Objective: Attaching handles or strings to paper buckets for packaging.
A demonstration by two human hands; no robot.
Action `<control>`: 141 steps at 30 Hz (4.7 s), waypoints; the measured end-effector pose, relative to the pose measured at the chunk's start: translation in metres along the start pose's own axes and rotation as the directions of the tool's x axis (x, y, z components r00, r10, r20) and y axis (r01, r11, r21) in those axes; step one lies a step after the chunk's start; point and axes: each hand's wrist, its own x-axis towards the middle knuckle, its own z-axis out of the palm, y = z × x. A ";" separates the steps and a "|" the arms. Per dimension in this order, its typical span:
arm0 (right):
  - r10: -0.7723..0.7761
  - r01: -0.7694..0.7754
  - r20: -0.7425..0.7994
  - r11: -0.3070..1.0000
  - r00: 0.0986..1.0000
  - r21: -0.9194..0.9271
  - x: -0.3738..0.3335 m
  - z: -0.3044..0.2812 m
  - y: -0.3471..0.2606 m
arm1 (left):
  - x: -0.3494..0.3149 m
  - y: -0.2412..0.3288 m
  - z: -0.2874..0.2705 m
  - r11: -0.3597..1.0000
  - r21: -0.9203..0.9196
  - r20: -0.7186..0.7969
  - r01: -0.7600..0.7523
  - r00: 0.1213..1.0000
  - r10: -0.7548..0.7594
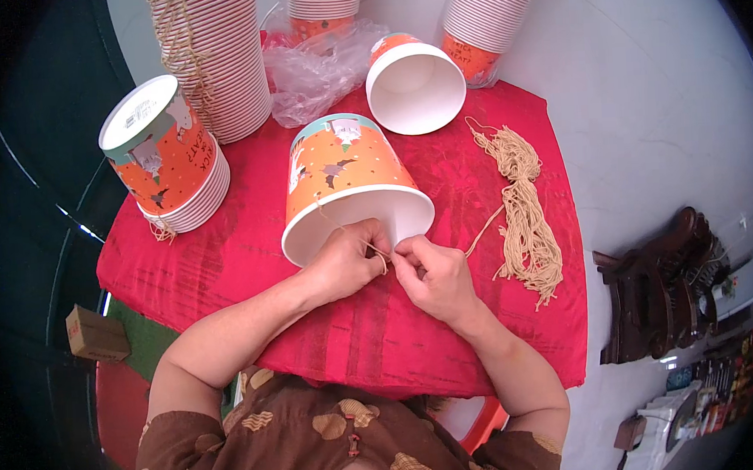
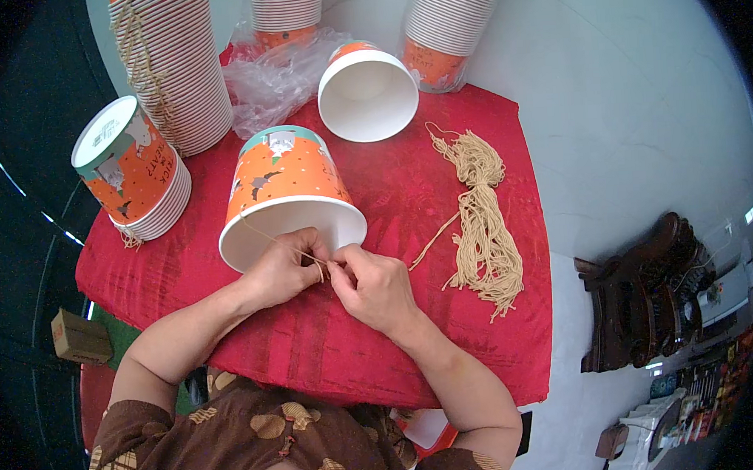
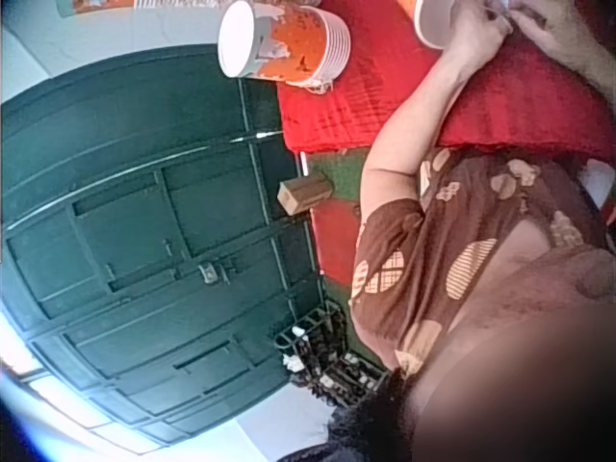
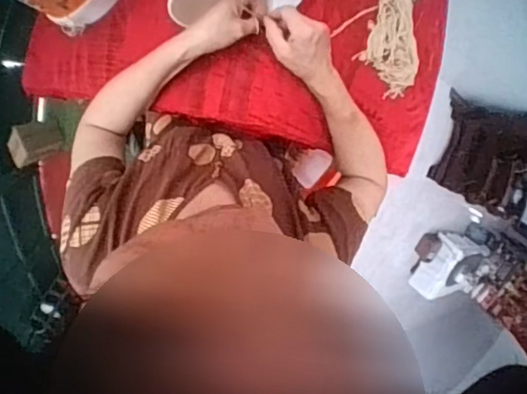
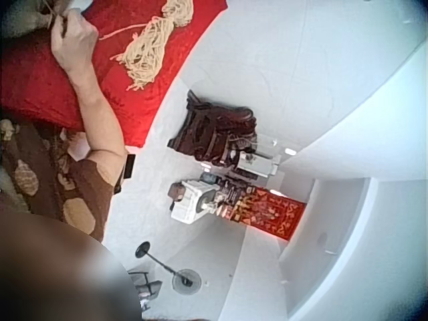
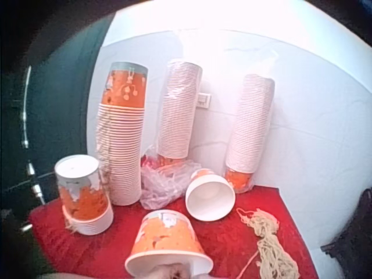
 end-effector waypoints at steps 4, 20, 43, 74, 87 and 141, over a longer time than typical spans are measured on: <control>-0.031 0.029 0.045 0.999 0.999 0.028 0.000 0.001 -0.002 | 0.000 -0.002 0.000 1.000 0.014 -0.006 -0.016 1.000 0.016; -0.011 -0.004 0.130 0.993 0.991 0.116 -0.003 0.000 -0.011 | -0.002 0.005 0.001 0.993 0.089 -0.021 -0.081 0.996 0.083; 0.034 -0.034 -0.043 0.999 0.998 -0.004 -0.001 0.001 0.007 | 0.002 0.005 -0.005 0.999 -0.009 0.029 -0.047 0.998 0.047; 0.043 -0.044 0.065 0.999 0.997 0.009 -0.002 0.004 0.016 | 0.003 0.012 -0.011 0.973 -0.198 0.127 0.122 0.987 -0.098; 0.029 -0.027 0.145 1.000 0.989 -0.016 -0.002 0.002 0.011 | 0.003 0.014 -0.015 0.956 -0.248 0.145 0.158 0.982 -0.124; 0.117 -0.118 -0.066 0.993 0.991 0.000 0.000 0.015 0.023 | -0.007 0.013 0.004 0.644 0.679 0.073 -0.351 0.906 0.417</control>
